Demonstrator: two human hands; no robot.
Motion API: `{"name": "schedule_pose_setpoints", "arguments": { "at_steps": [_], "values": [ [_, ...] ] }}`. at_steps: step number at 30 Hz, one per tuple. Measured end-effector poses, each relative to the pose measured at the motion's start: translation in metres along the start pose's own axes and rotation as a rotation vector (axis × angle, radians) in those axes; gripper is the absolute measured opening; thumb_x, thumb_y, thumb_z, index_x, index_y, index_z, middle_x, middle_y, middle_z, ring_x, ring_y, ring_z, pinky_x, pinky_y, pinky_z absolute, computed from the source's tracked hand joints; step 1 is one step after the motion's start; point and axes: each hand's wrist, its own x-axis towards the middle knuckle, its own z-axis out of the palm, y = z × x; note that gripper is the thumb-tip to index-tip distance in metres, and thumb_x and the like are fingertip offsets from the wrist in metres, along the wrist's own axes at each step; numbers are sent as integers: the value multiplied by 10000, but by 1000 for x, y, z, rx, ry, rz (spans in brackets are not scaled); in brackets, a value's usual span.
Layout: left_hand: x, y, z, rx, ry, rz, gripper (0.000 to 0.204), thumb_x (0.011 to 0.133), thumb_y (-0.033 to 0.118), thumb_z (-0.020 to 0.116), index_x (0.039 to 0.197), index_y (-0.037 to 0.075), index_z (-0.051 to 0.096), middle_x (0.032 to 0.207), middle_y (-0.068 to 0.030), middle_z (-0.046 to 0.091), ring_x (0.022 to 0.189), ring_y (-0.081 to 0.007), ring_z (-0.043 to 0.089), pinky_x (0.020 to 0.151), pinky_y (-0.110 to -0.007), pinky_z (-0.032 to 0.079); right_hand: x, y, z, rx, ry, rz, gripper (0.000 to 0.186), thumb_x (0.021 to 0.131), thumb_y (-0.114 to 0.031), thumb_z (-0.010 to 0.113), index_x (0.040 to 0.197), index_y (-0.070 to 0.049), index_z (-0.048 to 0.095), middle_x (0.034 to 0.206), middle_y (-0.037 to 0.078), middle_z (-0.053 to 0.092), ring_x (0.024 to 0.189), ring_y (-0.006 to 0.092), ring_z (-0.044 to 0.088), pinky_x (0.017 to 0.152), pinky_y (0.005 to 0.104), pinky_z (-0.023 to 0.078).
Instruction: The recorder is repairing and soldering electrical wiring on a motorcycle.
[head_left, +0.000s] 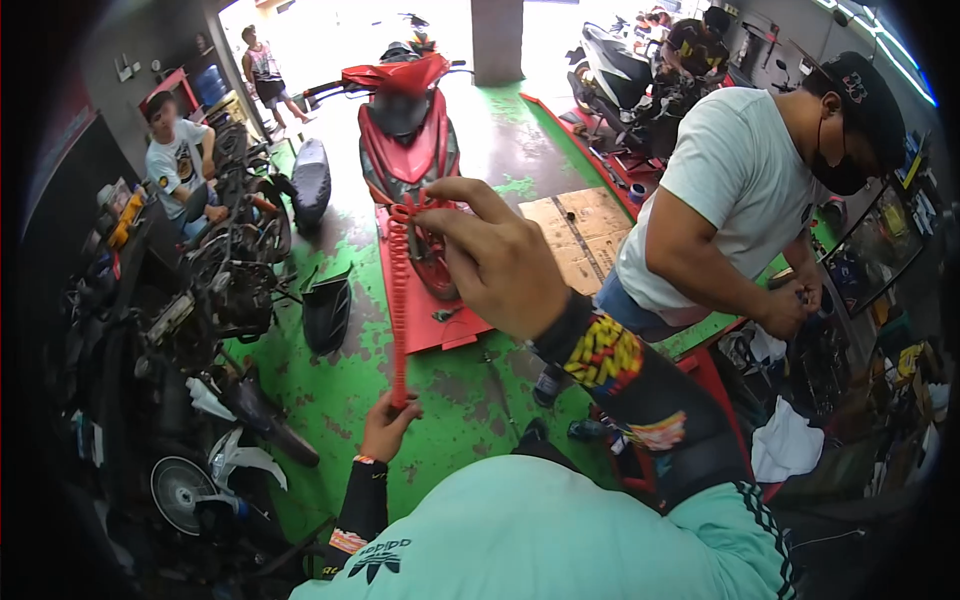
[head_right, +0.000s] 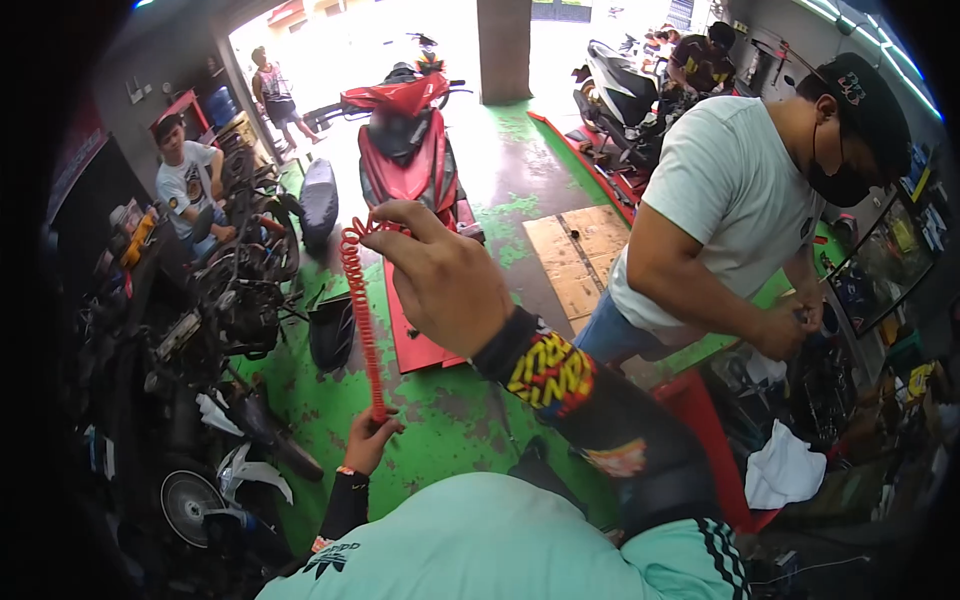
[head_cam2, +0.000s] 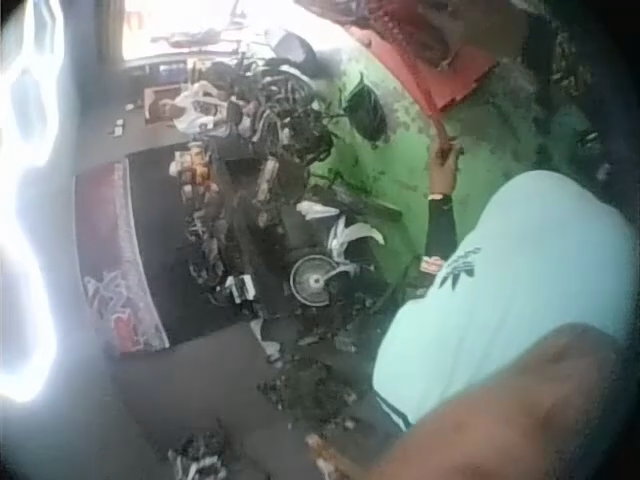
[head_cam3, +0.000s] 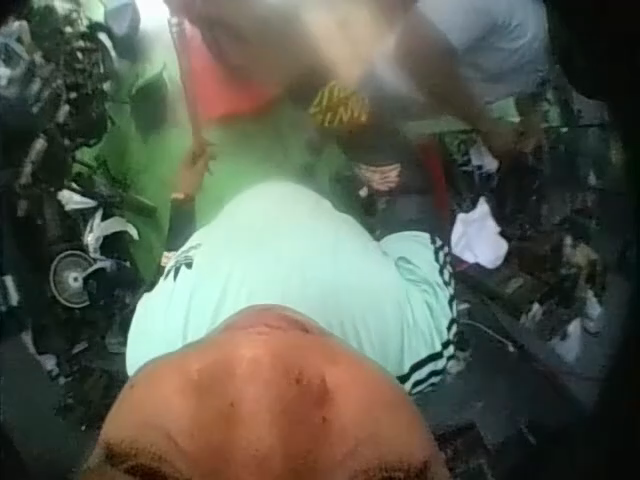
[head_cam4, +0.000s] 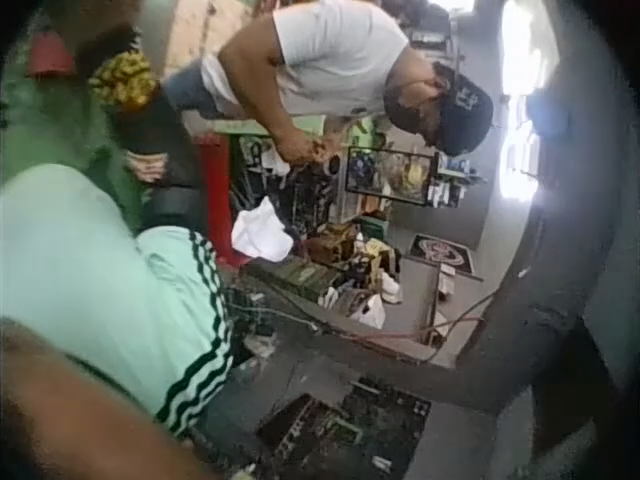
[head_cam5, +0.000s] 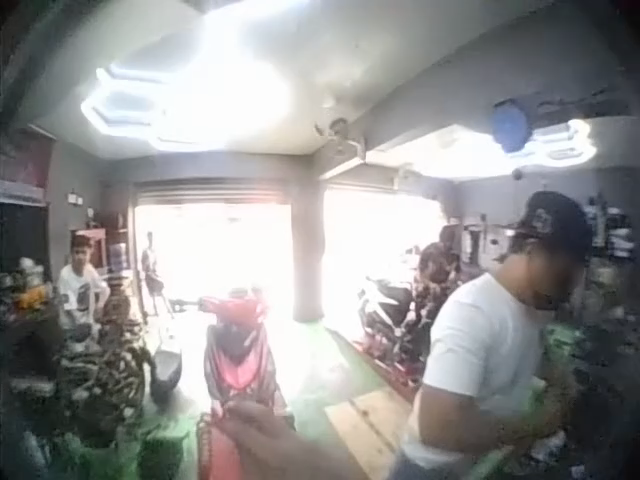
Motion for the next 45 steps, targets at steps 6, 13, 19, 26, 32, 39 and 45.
{"name": "schedule_pose_setpoints", "arguments": {
  "at_steps": [6, 13, 19, 26, 32, 39, 45],
  "values": [
    [13, -78, -48, 247, 377, 41, 118, 958, 77, 629, 1043, -1, 654, 803, -30, 625, 703, -106, 593, 645, -279, 493, 7, 134, 51, 180, 122, -3, 409, 880, 50, 560, 1272, -66, 569, 1232, 171, 602, 1037, 364, 652, 843, 422, 559],
    [65, -43, -88, 205, 755, -21, 307, 1053, 238, 506, 893, -10, 591, 707, -29, 535, 612, -99, 511, 587, -285, 421, -46, 314, 116, -120, -339, 293, 312, 928, -240, 612, 1197, -88, 569, 1005, 200, 686, 925, 379, 674, 798, 456, 551],
    [200, 79, -136, 654, 759, 295, 332, 1060, 247, 474, 862, -12, 536, 800, -57, 523, 729, -150, 514, 690, -309, 419, -102, 434, 118, -233, -566, 538, 350, 855, -245, 682, 1165, -106, 600, 893, 153, 698, 910, 361, 676, 788, 467, 543],
    [353, 203, -136, 606, 640, 826, 535, 1063, 468, 389, 985, -33, 559, 1007, -136, 566, 932, -236, 554, 870, -347, 425, -101, 530, 81, -296, -152, 901, 362, 823, -250, 743, 1125, -61, 682, 938, 150, 713, 924, 307, 692, 819, 399, 544],
    [446, 235, -72, 449, 581, 846, 661, 1025, 606, 383, 997, -22, 588, 999, -113, 590, 852, -173, 555, 762, -296, 432, -156, 650, 67, -216, 434, 1225, 365, 826, -345, 781, 1017, -44, 707, 924, 121, 718, 902, 245, 689, 831, 348, 536],
    [611, 242, 97, 656, 250, 778, 550, 1012, 524, 487, 905, 9, 647, 770, -73, 594, 635, -163, 530, 580, -298, 390, -237, 808, 31, 447, 799, 1699, 602, 811, -478, 806, 1090, 35, 658, 970, 124, 708, 854, 222, 665, 812, 343, 537],
    [784, 239, 255, 405, -6, 483, 521, 998, 505, 577, 1011, -10, 655, 857, -35, 645, 705, -106, 604, 606, -242, 446, -243, 891, -39, -153, -71, 1707, 366, 836, -281, 781, 1063, -36, 631, 891, 121, 670, 860, 270, 675, 786, 392, 531]
  ]
}}
